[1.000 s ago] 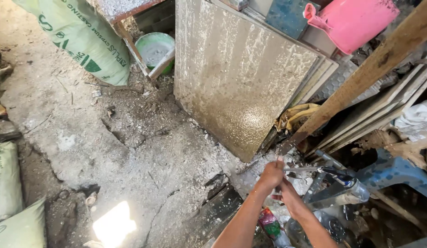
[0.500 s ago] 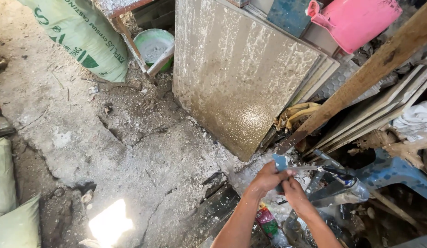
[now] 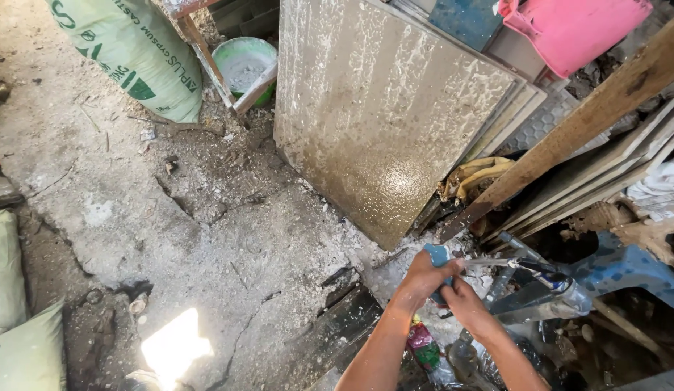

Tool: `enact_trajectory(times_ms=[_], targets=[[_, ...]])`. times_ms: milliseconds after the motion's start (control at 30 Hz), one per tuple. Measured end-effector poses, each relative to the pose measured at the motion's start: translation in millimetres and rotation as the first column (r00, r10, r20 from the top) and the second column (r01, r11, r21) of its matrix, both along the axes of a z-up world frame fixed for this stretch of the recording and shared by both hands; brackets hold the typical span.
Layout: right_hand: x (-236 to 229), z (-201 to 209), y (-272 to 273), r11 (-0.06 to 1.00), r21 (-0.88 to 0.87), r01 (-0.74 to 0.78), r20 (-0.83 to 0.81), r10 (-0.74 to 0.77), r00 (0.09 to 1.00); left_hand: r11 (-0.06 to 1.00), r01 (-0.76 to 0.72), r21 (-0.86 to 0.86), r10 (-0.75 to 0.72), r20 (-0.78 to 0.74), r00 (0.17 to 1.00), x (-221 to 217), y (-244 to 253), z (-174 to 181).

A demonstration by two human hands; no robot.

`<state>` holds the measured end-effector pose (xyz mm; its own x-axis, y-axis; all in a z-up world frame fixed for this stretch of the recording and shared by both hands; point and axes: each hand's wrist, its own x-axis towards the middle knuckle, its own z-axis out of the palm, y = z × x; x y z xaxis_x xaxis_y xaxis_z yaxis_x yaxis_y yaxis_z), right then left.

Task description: Wash hands and clean decorative plaster moldings in a workshop.

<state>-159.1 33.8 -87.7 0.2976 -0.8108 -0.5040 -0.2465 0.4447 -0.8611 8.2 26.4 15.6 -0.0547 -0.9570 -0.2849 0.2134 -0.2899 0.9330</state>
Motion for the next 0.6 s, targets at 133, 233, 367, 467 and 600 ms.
enact_trajectory(times_ms=[133,233,367,467,600], targets=[[17,27,4,1.0,0.003,-0.012,0.032,0.012,0.999,0.994,-0.059,0.089,0.06,-0.011,0.998,-4,-2,-8],[20,35,6,0.999,0.046,-0.004,0.005,0.004,1.0,0.979,-0.08,0.188,0.102,-0.112,0.988,-5,-4,-11],[11,28,5,0.999,0.01,-0.048,0.018,0.048,0.999,0.958,-0.075,0.277,0.14,-0.222,0.965,-3,-3,-9],[14,45,1,0.997,0.078,0.026,-0.029,-0.024,0.999,0.974,-0.011,0.228,0.058,-0.203,0.977,1,-1,-3],[26,88,-1,0.934,0.256,0.25,0.207,-0.305,0.93,0.98,0.135,0.144,-0.133,-0.028,0.991,0,-2,-29]])
